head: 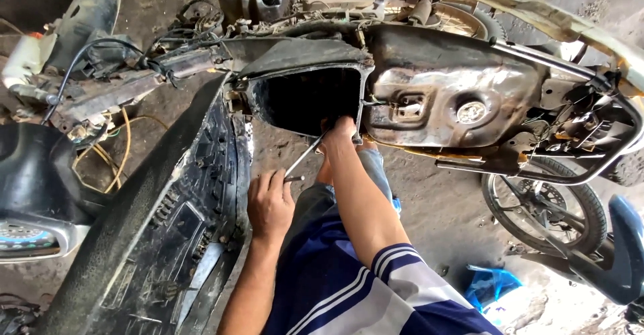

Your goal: Using a T-wrench to unscrew bolts and disassemble parts of a motorcycle frame and engine area.

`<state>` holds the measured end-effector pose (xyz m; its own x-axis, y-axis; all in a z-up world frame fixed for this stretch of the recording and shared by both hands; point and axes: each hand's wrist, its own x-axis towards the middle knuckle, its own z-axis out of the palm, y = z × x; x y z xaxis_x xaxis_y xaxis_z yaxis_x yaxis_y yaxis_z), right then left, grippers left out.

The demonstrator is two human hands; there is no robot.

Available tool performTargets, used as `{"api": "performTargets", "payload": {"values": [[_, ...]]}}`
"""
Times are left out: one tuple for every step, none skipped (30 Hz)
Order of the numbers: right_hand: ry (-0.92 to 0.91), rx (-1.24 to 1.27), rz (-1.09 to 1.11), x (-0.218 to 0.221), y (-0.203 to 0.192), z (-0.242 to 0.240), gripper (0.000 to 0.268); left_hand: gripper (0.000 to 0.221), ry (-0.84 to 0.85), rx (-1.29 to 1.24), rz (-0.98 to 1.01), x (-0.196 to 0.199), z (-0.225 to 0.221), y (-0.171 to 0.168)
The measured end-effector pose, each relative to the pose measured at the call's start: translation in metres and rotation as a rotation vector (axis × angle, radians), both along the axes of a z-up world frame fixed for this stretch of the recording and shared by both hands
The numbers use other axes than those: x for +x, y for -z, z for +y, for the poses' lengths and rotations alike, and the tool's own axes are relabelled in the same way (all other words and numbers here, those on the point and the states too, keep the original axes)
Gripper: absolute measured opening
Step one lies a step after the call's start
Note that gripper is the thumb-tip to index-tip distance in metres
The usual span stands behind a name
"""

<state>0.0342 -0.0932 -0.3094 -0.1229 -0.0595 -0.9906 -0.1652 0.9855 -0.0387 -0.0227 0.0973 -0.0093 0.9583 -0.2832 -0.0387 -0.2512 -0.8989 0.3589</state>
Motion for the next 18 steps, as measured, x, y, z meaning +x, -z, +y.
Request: {"api": "performTargets", "payload": {"values": [[0.29,-0.016,0.023,0.0,-0.001,0.003,0.016,0.021,-0.015,0.003,0.009,-0.004,0.0,0.0],[0.292,-0.016,0.024,-0.002,0.006,0.003,0.016,0.021,-0.012,0.003,0.01,-0.005,-0.001,0.0],[0.295,-0.012,0.022,-0.005,0.014,0.002,0.016,0.021,-0.019,-0.007,-0.002,-0.006,-0.002,-0.001],[0.297,-0.008,0.021,-0.008,0.022,0.002,0.017,0.021,-0.028,-0.017,-0.012,-0.008,-0.003,-0.001],[0.296,-0.009,0.024,-0.004,0.009,0.001,0.017,0.021,-0.028,-0.016,-0.009,-0.008,-0.003,-0.001],[0.234,-0.007,0.004,0.0,-0.004,-0.001,0.021,0.024,-0.008,-0.003,-0.034,-0.008,-0.003,-0.001],[0.171,-0.005,-0.016,0.005,-0.016,-0.003,0.026,0.029,0.013,0.01,-0.059,-0.007,-0.003,0.0],[0.173,-0.006,-0.014,0.005,-0.015,0.0,0.026,0.029,0.015,0.009,-0.058,-0.006,-0.002,0.0],[0.242,-0.065,-0.001,0.004,-0.013,0.002,0.025,0.025,0.032,0.013,-0.081,-0.004,-0.001,0.0],[0.313,-0.125,0.014,0.002,-0.011,0.004,0.025,0.021,0.051,0.017,-0.102,-0.002,-0.001,0.0],[0.316,-0.128,0.017,0.0,-0.012,0.006,0.025,0.021,0.055,0.014,-0.099,-0.005,0.01,0.008],[-0.002,-0.17,0.057,-0.001,-0.012,0.007,0.027,0.021,-0.007,-0.051,-0.069,-0.008,0.02,0.015],[-0.321,-0.209,0.097,-0.002,-0.012,0.008,0.029,0.02,-0.069,-0.116,-0.038,-0.01,0.03,0.023],[-0.316,-0.212,0.1,-0.003,-0.013,0.008,0.029,0.02,-0.064,-0.12,-0.036,-0.01,0.039,0.015],[-0.795,-0.262,0.16,-0.004,-0.014,0.008,0.032,0.021,-0.121,-0.156,-0.025,-0.009,0.047,0.007],[-1.275,-0.305,0.218,-0.005,-0.015,0.008,0.034,0.021,-0.179,-0.192,-0.015,-0.007,0.056,0.0],[-1.27,-0.307,0.22,-0.005,-0.016,0.009,0.034,0.021,-0.175,-0.196,-0.014,-0.006,0.051,-0.022],[-1.753,-0.335,0.276,-0.006,-0.018,0.011,0.037,0.016,-0.257,-0.287,0.061,-0.006,0.046,-0.045]]}}
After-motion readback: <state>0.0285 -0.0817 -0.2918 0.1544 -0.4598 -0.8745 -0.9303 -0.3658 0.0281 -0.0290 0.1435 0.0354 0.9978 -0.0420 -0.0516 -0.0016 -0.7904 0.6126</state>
